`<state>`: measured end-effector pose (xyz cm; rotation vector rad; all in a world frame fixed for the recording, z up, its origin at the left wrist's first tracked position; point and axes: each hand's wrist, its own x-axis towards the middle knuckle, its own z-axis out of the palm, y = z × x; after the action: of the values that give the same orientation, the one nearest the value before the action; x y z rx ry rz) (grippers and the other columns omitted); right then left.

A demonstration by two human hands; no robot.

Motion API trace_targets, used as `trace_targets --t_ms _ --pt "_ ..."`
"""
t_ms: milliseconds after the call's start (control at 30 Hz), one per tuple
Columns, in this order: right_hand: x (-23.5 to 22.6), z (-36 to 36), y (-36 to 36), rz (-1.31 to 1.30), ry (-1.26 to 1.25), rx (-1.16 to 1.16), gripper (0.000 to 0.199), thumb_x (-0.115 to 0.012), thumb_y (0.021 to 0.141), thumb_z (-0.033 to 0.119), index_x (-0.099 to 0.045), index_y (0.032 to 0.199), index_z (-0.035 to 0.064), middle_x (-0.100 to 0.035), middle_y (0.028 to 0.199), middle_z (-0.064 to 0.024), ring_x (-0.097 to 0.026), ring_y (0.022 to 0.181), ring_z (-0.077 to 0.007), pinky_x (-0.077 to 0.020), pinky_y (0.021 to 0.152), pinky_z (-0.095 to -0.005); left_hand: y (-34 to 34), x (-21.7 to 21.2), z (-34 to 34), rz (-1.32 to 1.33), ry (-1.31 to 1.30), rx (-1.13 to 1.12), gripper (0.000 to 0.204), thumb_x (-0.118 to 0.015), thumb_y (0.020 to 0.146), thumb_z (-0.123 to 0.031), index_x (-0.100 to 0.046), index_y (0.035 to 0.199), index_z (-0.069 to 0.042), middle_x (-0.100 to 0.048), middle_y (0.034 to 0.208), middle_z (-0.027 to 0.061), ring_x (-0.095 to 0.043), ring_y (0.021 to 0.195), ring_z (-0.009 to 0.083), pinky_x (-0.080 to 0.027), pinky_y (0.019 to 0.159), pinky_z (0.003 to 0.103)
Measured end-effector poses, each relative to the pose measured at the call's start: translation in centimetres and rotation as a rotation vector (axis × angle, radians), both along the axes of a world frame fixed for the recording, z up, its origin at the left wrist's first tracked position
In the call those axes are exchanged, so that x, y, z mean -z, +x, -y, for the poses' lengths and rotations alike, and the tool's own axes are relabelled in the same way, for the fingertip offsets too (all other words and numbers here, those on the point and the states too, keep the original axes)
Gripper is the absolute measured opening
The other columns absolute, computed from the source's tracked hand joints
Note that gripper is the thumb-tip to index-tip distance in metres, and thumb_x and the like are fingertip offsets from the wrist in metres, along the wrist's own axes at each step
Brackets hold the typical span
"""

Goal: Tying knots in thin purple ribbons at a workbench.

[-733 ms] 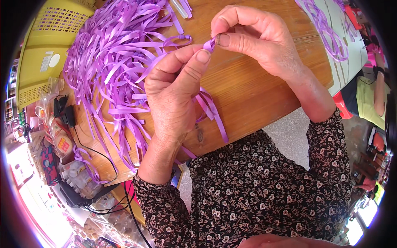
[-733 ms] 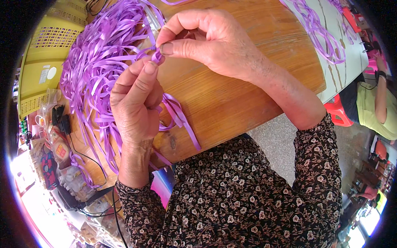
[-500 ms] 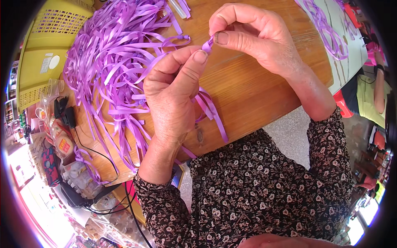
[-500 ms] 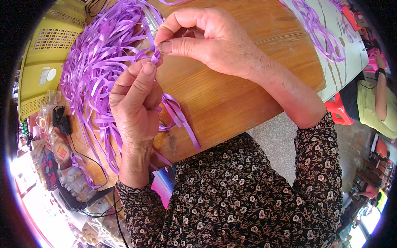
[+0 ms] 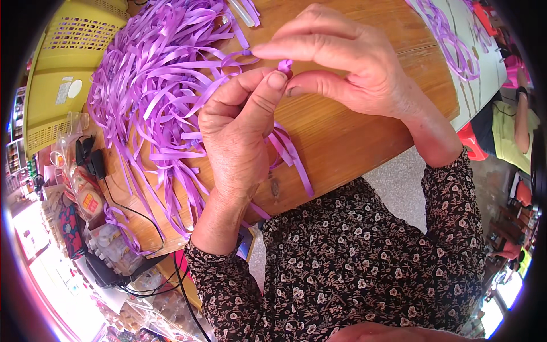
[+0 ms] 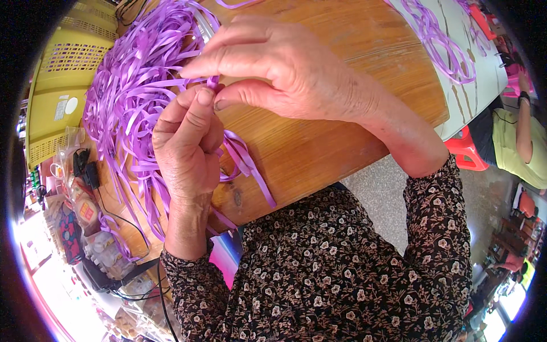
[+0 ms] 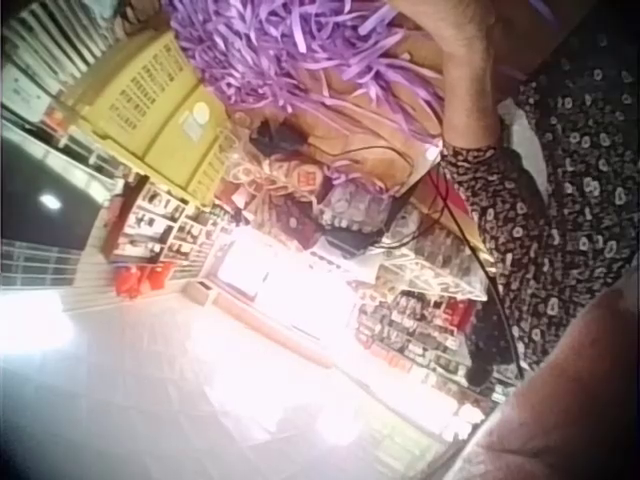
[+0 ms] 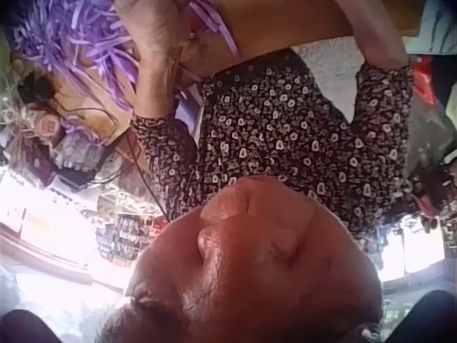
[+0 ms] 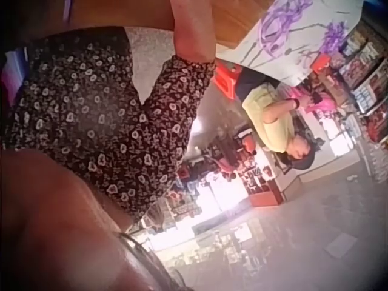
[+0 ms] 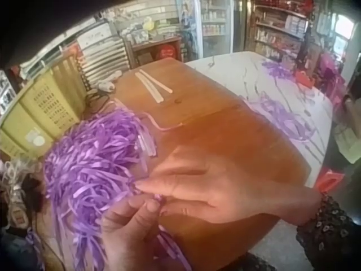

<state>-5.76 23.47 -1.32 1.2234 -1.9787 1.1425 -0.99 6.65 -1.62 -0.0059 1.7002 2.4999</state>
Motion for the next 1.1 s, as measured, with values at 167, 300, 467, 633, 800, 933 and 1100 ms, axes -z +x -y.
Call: trace_targets --t_ms 167,300,467,633,800,933,1100 --pt "0.6 0.3 0.2 0.048 -0.002 -0.003 0.040 -0.072 0.071 0.015 -0.063 0.109 0.0106 -0.062 0.098 -0.0063 -0.059 0.090 -0.0257 -0.0492 0.077 -0.0353 0.0 0.3 0.6 0.029 0.014 0.005 0.011 -0.064 0.085 -0.008 -0.066 0.094 -0.001 -0.055 0.067 -0.0034 -0.038 0.055 0.0016 -0.027 0.049 0.017" --pt "0.8 0.2 0.1 0.068 -0.028 -0.038 0.037 -0.072 0.071 0.015 -0.064 0.106 0.0101 -0.062 0.094 -0.0051 -0.059 0.088 -0.0244 -0.0495 0.075 -0.0340 0.1 0.6 0.6 -0.009 0.050 0.065 0.012 -0.064 0.085 -0.006 -0.067 0.095 0.000 -0.064 0.081 -0.0001 -0.053 0.071 0.0029 -0.041 0.063 0.016" --pt "0.2 0.0 0.4 0.083 0.141 -0.007 0.024 -0.069 0.072 0.014 -0.067 0.096 0.0077 -0.061 0.086 -0.0042 -0.059 0.083 -0.0232 -0.0497 0.072 -0.0314 -0.1 0.4 0.2 0.013 -0.082 0.030 0.013 -0.059 0.088 -0.008 -0.065 0.096 0.000 -0.046 0.058 -0.0067 -0.027 0.044 0.0012 -0.017 0.041 0.019" --pt "0.4 -0.7 -0.2 0.016 0.245 0.049 0.017 -0.066 0.074 0.012 -0.067 0.090 0.0062 -0.061 0.084 -0.0044 -0.059 0.081 -0.0225 -0.0498 0.070 -0.0313 -0.4 0.8 0.5 -0.039 -0.224 0.037 0.015 -0.058 0.089 -0.009 -0.064 0.098 0.000 -0.046 0.059 -0.0077 -0.028 0.046 0.0010 -0.018 0.042 0.019" --pt "0.3 -0.8 -0.3 0.084 0.165 0.030 0.027 -0.061 0.079 0.009 -0.065 0.106 0.0087 -0.064 0.102 -0.0072 -0.060 0.091 -0.0255 -0.0503 0.075 -0.0314 -0.5 0.5 0.4 0.024 -0.162 0.058 0.013 -0.061 0.087 -0.008 -0.067 0.096 0.000 -0.061 0.077 -0.0046 -0.047 0.066 0.0000 -0.037 0.058 0.015" --pt "-2.5 -1.3 0.3 0.288 0.166 -0.009 0.040 -0.071 0.077 0.011 -0.059 0.114 0.0034 -0.064 0.098 -0.0090 -0.063 0.087 -0.0223 -0.0501 0.073 -0.0279 -0.6 0.4 0.7 0.117 -0.146 0.038 0.015 -0.060 0.087 -0.010 -0.065 0.098 -0.001 -0.049 0.061 -0.0067 -0.028 0.044 0.0010 -0.018 0.041 0.019" --pt "1.0 -2.0 -4.4 -0.387 -0.080 -0.192 0.027 -0.074 0.073 0.009 -0.065 0.098 0.0028 -0.064 0.086 -0.0088 -0.063 0.077 -0.0227 -0.0498 0.064 -0.0288 -0.6 0.2 0.5 0.117 -0.106 0.060 0.012 -0.063 0.086 -0.010 -0.067 0.094 -0.001 -0.052 0.066 -0.0098 -0.033 0.052 -0.0022 -0.022 0.045 0.015"
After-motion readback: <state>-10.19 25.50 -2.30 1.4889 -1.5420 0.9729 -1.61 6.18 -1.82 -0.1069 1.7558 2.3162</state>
